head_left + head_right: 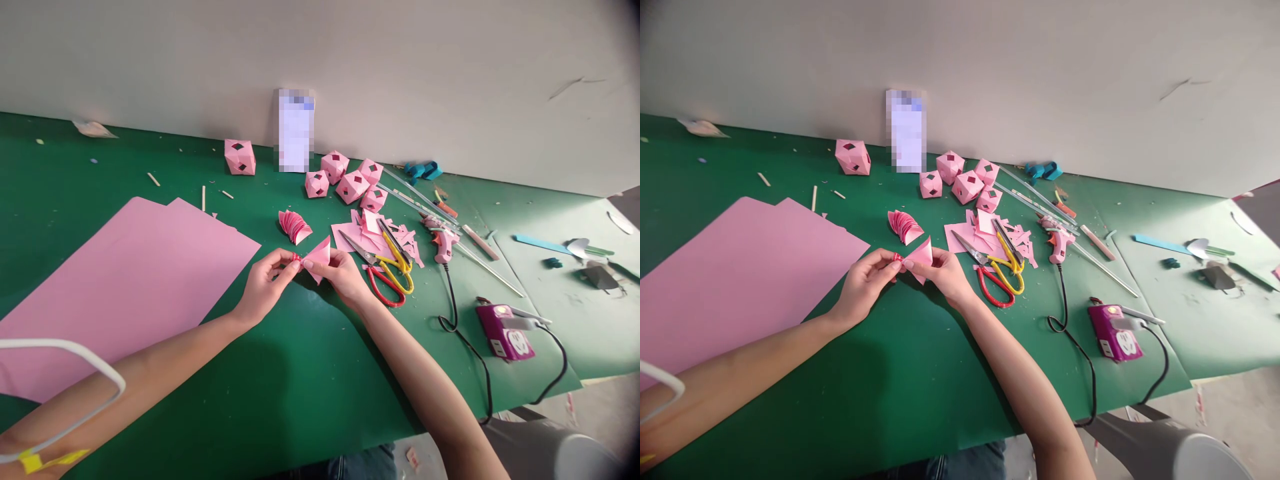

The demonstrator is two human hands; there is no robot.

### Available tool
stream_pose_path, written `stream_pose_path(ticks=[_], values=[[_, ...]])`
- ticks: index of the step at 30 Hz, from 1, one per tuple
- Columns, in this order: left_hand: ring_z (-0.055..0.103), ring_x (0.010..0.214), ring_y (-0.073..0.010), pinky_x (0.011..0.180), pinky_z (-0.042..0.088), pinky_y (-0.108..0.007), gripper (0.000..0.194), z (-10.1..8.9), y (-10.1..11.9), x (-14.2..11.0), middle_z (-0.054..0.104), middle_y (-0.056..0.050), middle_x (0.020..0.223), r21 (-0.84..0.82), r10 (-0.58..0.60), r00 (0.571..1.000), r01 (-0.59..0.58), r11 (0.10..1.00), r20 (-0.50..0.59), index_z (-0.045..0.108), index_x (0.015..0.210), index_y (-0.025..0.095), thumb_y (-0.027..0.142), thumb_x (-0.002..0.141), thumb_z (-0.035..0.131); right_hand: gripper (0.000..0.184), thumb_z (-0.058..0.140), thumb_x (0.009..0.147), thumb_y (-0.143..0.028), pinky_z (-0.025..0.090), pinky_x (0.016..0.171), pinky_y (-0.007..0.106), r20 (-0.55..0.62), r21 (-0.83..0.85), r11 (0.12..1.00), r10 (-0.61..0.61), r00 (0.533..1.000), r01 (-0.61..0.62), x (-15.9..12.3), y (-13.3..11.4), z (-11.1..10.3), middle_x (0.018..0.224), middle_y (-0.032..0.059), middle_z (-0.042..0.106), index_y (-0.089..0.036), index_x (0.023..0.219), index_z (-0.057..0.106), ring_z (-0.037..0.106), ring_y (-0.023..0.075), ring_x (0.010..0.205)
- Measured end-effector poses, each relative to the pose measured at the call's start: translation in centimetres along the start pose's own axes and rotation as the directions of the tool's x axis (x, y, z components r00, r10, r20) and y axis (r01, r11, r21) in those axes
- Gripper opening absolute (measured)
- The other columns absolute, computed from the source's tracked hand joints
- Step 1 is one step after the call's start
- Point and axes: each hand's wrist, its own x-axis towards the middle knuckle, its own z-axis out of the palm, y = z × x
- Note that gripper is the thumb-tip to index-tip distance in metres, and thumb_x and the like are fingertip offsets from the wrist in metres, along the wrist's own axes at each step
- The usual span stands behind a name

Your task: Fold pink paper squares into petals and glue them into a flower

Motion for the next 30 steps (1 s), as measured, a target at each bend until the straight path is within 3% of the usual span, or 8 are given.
stream_pose_path(ticks=[30], values=[[0.068,0.085,-0.0187,0.071,0.053,-0.029,0.029,-0.18,-0.09,-0.04,0.072,-0.004,0.090,0.019,0.018,1.000,-0.019,1.000,0.021,0.072,0.092,0.020,0.049,0.095,0.073,0.040,0.104,0.057,-0.040,0.049,0.072,0.029,0.012,-0.010,1.000,-0.004,1.000,0.004,0.06,0.18,-0.31,0.078,0.0004,0.076,-0.019,0.080,0.079,0.063,0.0151,0.073]])
